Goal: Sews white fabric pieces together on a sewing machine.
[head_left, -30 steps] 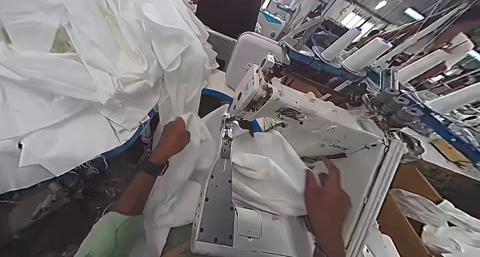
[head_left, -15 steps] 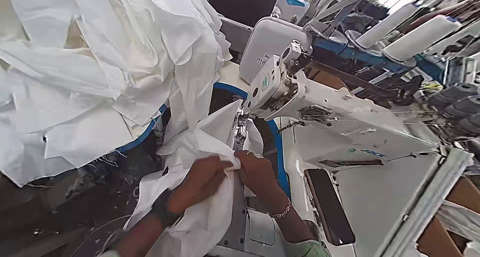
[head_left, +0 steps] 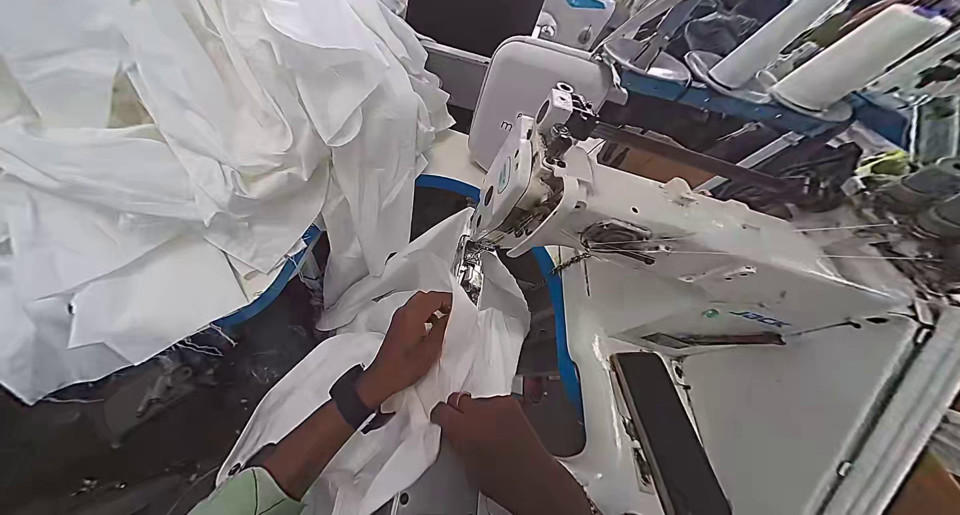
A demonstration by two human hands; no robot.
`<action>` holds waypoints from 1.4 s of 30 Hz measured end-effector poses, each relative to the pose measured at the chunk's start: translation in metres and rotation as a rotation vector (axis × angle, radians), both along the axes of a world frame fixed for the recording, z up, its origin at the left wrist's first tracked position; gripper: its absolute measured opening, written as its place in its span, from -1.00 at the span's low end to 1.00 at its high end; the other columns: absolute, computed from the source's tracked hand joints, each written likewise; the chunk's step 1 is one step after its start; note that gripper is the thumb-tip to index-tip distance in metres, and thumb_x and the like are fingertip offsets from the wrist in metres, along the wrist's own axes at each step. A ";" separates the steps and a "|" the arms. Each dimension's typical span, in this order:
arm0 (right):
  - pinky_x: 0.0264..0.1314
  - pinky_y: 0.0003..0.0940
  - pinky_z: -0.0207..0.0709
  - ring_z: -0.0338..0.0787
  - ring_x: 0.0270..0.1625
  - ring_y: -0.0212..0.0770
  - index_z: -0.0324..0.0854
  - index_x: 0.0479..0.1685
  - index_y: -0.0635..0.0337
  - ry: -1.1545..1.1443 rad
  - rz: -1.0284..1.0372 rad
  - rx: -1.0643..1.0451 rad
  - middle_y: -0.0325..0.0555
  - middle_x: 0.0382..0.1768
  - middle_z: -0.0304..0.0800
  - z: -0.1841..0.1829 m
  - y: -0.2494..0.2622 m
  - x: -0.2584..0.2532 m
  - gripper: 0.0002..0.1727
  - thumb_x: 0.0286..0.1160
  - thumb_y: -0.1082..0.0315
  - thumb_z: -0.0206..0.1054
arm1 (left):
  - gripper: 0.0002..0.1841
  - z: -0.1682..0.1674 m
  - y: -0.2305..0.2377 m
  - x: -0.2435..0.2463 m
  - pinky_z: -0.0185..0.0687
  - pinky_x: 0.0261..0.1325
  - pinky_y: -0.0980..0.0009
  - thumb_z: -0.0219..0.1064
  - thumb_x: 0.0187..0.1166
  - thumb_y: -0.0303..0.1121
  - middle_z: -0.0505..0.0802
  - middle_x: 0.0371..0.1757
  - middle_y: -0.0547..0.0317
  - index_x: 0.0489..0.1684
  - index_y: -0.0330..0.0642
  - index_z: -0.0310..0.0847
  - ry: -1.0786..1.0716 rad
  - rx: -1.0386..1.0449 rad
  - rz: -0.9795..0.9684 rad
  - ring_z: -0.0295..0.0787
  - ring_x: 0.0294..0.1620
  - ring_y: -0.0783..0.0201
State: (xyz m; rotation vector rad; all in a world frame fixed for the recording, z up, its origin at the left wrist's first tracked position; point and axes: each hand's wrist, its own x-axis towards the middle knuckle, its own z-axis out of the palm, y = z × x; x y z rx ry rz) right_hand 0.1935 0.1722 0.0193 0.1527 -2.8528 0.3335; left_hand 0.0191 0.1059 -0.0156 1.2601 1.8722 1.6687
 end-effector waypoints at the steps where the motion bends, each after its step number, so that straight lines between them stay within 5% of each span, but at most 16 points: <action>1: -0.77 -0.21 0.49 0.74 -0.66 -0.14 0.75 -0.40 0.11 -0.057 0.093 -0.127 -0.11 -0.61 0.70 0.005 -0.004 0.003 -0.93 0.30 0.45 0.36 | -0.77 0.003 0.002 -0.007 0.72 0.14 0.32 0.16 0.60 -0.54 0.83 0.06 -0.12 0.01 -0.43 0.72 0.006 -0.032 -0.006 0.79 0.07 0.21; 5: -0.55 -0.07 0.59 0.83 -0.48 0.00 0.76 -0.22 0.23 -0.283 0.357 -0.476 0.03 -0.48 0.79 0.030 -0.024 0.010 -0.88 0.53 0.38 0.36 | -0.67 0.006 0.036 -0.021 0.69 0.36 0.16 0.25 0.67 -0.42 0.74 0.28 -0.27 0.26 -0.48 0.58 0.011 -0.162 -0.010 0.74 0.32 0.00; 7: -0.39 0.00 0.74 0.89 -0.41 -0.01 0.79 0.16 0.27 -0.291 0.175 -0.480 0.02 -0.37 0.89 0.048 -0.001 0.016 -0.56 0.25 0.32 0.60 | -0.63 0.005 0.042 -0.002 0.70 0.26 0.07 0.20 0.74 -0.31 0.79 0.16 -0.30 0.26 -0.49 0.57 0.053 -0.176 0.119 0.80 0.19 -0.09; 9: -0.34 0.02 0.73 0.86 -0.42 0.01 0.83 0.10 0.22 -0.193 -0.217 -0.293 0.00 -0.42 0.87 0.056 0.050 0.030 -0.52 0.10 0.24 0.63 | -0.59 0.000 0.035 0.013 0.72 0.13 -0.02 0.16 0.76 -0.29 0.83 0.07 -0.31 0.36 -0.45 0.58 0.096 -0.176 0.211 0.84 0.05 -0.17; 10: -0.20 0.16 0.72 0.90 -0.28 0.14 0.86 -0.09 0.26 -0.179 -0.447 -0.185 0.12 -0.34 0.89 0.062 0.078 0.036 -0.73 0.25 0.33 0.57 | -0.58 0.000 0.030 0.015 0.71 0.10 -0.05 0.15 0.77 -0.28 0.83 0.05 -0.29 0.43 -0.40 0.57 0.094 -0.193 0.215 0.84 0.01 -0.17; 12: -0.08 0.43 0.54 0.83 -0.13 0.40 0.80 -0.17 0.41 -0.150 -0.802 -0.054 0.34 -0.26 0.83 0.070 0.112 0.036 -0.79 0.55 0.38 0.40 | -0.55 0.005 0.024 0.009 0.69 0.06 -0.08 0.12 0.80 -0.17 0.85 -0.01 -0.22 0.46 -0.27 0.61 0.063 -0.257 0.179 0.85 -0.06 -0.13; 15: -0.16 0.24 0.62 0.84 -0.23 0.23 0.76 0.01 0.42 0.082 -0.784 -0.086 0.26 -0.29 0.85 0.067 0.102 0.005 -0.70 0.54 0.32 0.36 | -0.56 0.017 0.032 -0.008 0.64 0.00 -0.17 0.17 0.78 -0.04 0.89 -0.24 -0.12 0.32 -0.17 0.71 0.036 -0.364 0.143 0.85 -0.18 -0.11; 18: -0.05 0.13 0.57 0.74 -0.16 0.11 0.55 0.47 0.35 -0.222 -0.809 -0.307 0.14 -0.18 0.78 0.062 0.083 -0.026 -0.34 0.48 0.09 0.51 | -0.30 0.026 0.032 -0.006 0.57 0.18 -0.29 0.34 0.63 0.10 0.87 0.03 -0.27 0.70 -0.07 0.42 0.055 -0.546 0.049 0.81 0.09 -0.27; 20: 0.19 0.34 0.50 0.78 0.13 0.36 0.71 0.21 0.36 -0.393 -0.949 -0.237 0.34 -0.01 0.83 0.064 0.101 -0.022 -0.61 0.61 0.21 0.40 | -0.08 0.027 0.024 -0.002 0.62 0.19 -0.18 0.45 0.48 0.18 0.76 0.27 -0.29 0.86 0.00 0.19 0.068 -0.584 -0.012 0.77 0.15 -0.23; 22: 0.08 0.35 0.49 0.80 0.03 0.35 0.78 -0.05 0.38 -0.288 -0.970 -0.161 0.33 -0.14 0.85 0.058 0.115 -0.006 -0.75 0.64 0.32 0.35 | 0.04 0.025 0.015 0.003 0.70 0.17 -0.06 0.56 0.37 0.16 0.58 0.52 -0.32 0.85 -0.13 0.14 0.092 -0.511 -0.050 0.80 0.13 -0.17; 24: 0.01 0.28 0.57 0.85 -0.07 0.26 0.79 -0.10 0.40 -0.073 -0.832 -0.168 0.28 -0.21 0.86 0.051 0.106 -0.004 -0.76 0.61 0.37 0.31 | -0.15 0.024 0.009 0.007 0.69 0.20 -0.06 0.51 0.47 0.09 0.41 0.69 -0.37 0.70 -0.21 0.37 0.133 -0.444 -0.094 0.78 0.20 -0.21; 28: -0.07 -0.18 0.69 0.86 -0.16 -0.13 0.87 -0.24 0.26 0.254 -0.507 -0.290 0.02 -0.23 0.89 0.019 0.073 -0.029 -0.78 0.46 0.38 0.31 | -0.54 0.012 0.006 0.018 0.50 0.53 -0.02 0.02 0.82 -0.28 0.35 0.75 -0.41 0.57 -0.25 0.57 0.239 -0.256 -0.026 0.54 0.57 -0.32; 31: 0.10 -0.33 0.72 0.91 -0.01 -0.23 0.80 0.09 0.36 0.229 -0.371 -0.414 0.00 -0.02 0.95 0.005 0.072 -0.033 -0.69 0.49 0.42 0.28 | -0.54 0.005 0.015 0.023 0.36 0.68 0.01 -0.01 0.76 -0.50 0.44 0.73 -0.30 0.59 -0.38 0.50 0.299 -0.219 -0.002 0.43 0.70 -0.22; 34: -0.02 -0.52 0.64 0.80 -0.17 -0.40 0.66 0.35 0.44 0.145 -0.333 -0.550 0.01 -0.06 0.92 -0.001 0.072 -0.033 -0.54 0.46 0.46 0.24 | -0.53 0.004 0.016 0.017 0.21 0.72 -0.22 -0.02 0.75 -0.50 0.48 0.71 -0.25 0.61 -0.42 0.42 0.336 -0.262 -0.049 0.39 0.74 -0.16; 37: -0.05 -0.66 0.54 0.70 -0.11 -0.55 0.74 -0.28 0.40 0.166 -0.303 -0.688 0.31 0.44 0.63 -0.003 0.072 -0.036 -0.81 0.41 0.45 0.26 | -0.59 0.005 0.018 0.010 0.20 0.68 -0.27 -0.01 0.76 -0.46 0.52 0.68 -0.26 0.48 -0.40 0.54 0.435 -0.262 -0.035 0.34 0.75 -0.23; 42: -0.20 -0.46 0.55 0.76 -0.20 -0.40 0.71 -0.53 0.28 0.090 -0.322 -0.545 0.23 0.51 0.63 0.001 0.066 -0.030 -0.82 0.28 0.39 0.29 | -0.62 -0.001 0.016 0.011 0.38 0.66 -0.08 0.11 0.58 -0.60 0.58 0.61 -0.30 0.32 -0.43 0.67 0.505 -0.141 -0.001 0.46 0.67 -0.24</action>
